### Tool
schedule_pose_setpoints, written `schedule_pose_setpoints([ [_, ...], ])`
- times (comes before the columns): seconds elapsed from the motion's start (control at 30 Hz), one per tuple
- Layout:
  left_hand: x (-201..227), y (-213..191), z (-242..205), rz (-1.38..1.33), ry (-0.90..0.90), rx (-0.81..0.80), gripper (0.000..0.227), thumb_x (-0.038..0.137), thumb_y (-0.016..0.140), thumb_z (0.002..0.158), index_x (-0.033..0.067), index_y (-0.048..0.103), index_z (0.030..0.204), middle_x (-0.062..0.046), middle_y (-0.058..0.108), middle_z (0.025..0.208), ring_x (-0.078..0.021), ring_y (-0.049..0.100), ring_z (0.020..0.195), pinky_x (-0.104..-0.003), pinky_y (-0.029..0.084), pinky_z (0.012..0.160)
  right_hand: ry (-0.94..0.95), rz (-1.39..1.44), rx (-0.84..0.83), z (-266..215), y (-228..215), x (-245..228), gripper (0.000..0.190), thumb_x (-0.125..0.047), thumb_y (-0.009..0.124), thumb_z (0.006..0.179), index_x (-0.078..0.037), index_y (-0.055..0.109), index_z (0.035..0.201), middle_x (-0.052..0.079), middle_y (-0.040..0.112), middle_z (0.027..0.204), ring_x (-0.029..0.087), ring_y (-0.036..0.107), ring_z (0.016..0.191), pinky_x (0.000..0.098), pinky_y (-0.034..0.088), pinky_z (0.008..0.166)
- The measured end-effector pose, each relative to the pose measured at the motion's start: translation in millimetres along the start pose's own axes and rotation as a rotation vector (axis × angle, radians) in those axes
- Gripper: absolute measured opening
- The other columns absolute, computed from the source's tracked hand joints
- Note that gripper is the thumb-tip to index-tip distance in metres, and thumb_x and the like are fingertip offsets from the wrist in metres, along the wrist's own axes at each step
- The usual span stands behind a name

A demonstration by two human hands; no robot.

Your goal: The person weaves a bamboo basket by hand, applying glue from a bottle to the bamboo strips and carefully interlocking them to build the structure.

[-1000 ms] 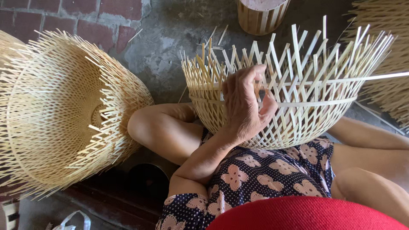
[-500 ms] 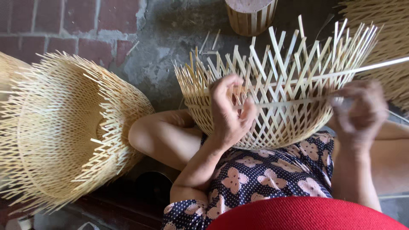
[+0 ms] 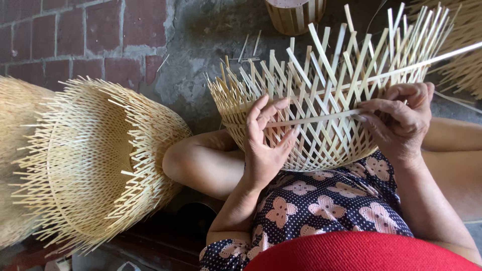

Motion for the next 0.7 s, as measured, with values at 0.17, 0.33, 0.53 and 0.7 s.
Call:
schedule_pose_setpoints([
  [0.17,-9.9,1.6,-7.3,-0.051,-0.010,-0.032,0.080,0.007,0.080,0.097,0.0086,0.029,0.159,-0.013,0.062,0.143,-0.0225,0.062,0.137,-0.040,0.052,0.116,0.017,0.019,0.014,-6.2,-0.4,5.0,0.033,-0.034,0.092,0.082,-0.017,0.080,0.108,-0.006,0.057,0.097,0.014,0.047,0.097,0.0325,0.032,0.093],
  [0.33,-18.7,3.3,1.2,0.373,0.188,0.129,0.071,0.031,0.083,0.092,0.0111,0.045,0.149,-0.010,0.060,0.136,-0.0222,0.057,0.130,-0.043,0.049,0.117,0.122,0.222,0.211,-16.8,-6.6,51.3,0.044,-0.046,0.092,0.090,-0.013,0.072,0.112,0.001,0.054,0.117,0.013,0.050,0.107,0.0325,0.043,0.095],
  [0.53,-41.8,-21.9,9.2,0.488,0.157,0.097,0.083,0.065,0.071,0.088,0.0125,0.047,0.147,-0.006,0.055,0.135,-0.0206,0.050,0.128,-0.041,0.043,0.114,0.328,0.397,0.159,-19.7,-7.2,121.3,0.099,-0.083,0.063,0.093,-0.007,0.043,0.152,0.012,0.046,0.147,0.024,0.046,0.136,0.0449,0.038,0.117],
  [0.7,-49.9,-28.5,11.1,0.468,0.034,0.020,0.093,0.074,0.070,0.080,0.0119,0.051,0.147,-0.005,0.055,0.131,-0.0210,0.050,0.127,-0.043,0.043,0.116,0.457,0.678,0.040,-12.7,4.0,138.1,0.128,-0.092,0.062,0.076,-0.004,0.021,0.159,0.017,0.041,0.156,0.033,0.043,0.146,0.0538,0.040,0.119],
])
Point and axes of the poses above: each hand's wrist, its own z-axis towards the middle knuckle, its own y-axis out of the palm, x = y × z, the point moved 3 cm from there along z, towards the middle knuckle
